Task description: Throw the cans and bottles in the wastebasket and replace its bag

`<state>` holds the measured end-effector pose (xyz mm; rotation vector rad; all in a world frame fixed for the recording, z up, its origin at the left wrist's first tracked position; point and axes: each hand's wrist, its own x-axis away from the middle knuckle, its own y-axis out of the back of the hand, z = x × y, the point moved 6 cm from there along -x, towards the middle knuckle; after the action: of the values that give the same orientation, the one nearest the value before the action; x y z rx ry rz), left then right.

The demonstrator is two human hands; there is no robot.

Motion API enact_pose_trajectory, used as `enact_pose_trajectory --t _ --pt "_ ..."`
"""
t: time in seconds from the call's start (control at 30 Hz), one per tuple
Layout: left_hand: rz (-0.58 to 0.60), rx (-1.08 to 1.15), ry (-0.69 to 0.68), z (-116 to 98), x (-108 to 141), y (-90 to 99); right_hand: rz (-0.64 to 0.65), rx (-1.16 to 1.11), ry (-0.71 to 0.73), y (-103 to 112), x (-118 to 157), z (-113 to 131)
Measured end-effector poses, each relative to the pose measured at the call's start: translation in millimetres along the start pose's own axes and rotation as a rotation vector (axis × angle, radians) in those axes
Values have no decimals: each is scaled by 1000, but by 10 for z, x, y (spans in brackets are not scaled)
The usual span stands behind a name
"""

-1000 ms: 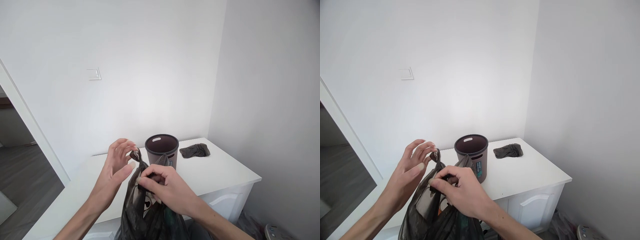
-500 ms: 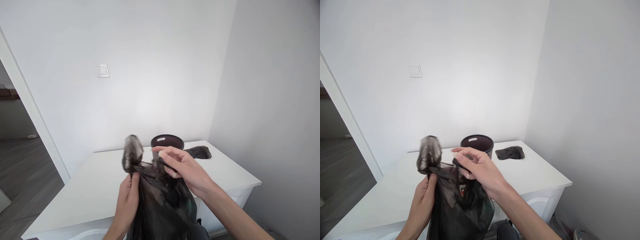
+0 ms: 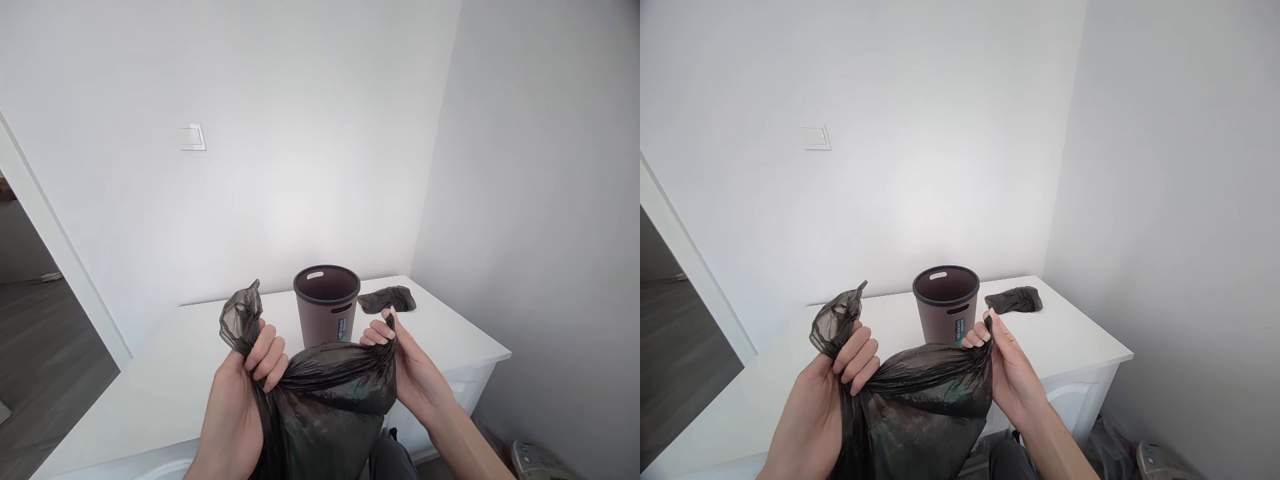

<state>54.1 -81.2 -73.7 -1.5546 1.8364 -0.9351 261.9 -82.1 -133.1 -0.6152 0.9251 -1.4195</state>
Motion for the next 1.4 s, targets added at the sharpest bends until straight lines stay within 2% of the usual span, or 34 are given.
enact_pose_trajectory --t 0.1,0.23,0.3,0.37,0.47,0.57,0.63,0.7,0.8,0.87,0.97,1.1,1.2,1.3,1.4 --pt "-38 -27 17 38 52 -69 -19 55 3 163 73 -3" --pt "-74 -41 22 47 126 -104 -23 92 7 490 289 -51" --pt "-94 -49 37 59 157 -107 55 136 -15 622 422 -124" --pt "-119 -55 66 91 180 -105 190 256 -57 657 531 -201" --pt "-156 -54 135 179 190 -105 371 493 -133 508 574 -244" --pt "-152 -74 188 251 154 -102 485 621 -104 156 470 -154" --pt "-110 -120 203 260 108 -87 524 600 -88 -81 391 -110" --pt "-60 -190 197 243 58 -45 512 477 -103 -234 335 -121" --pt "-7 -280 180 243 2 64 449 230 -99 -317 273 -198" --pt "29 -319 186 308 -13 140 426 110 -99 -341 224 -269" --pt "114 -411 204 460 -14 207 410 22 -194 -398 116 -379" --pt "242 -638 151 560 -46 177 294 129 -412 -417 -9 -473" --pt "256 -732 55 548 -133 100 154 250 -517 -352 -59 -442" --pt "274 -775 4 602 -233 -20 90 318 -490 -289 -145 -271" --pt "365 -813 2 745 -330 -200 123 372 -425 -228 -249 -32"
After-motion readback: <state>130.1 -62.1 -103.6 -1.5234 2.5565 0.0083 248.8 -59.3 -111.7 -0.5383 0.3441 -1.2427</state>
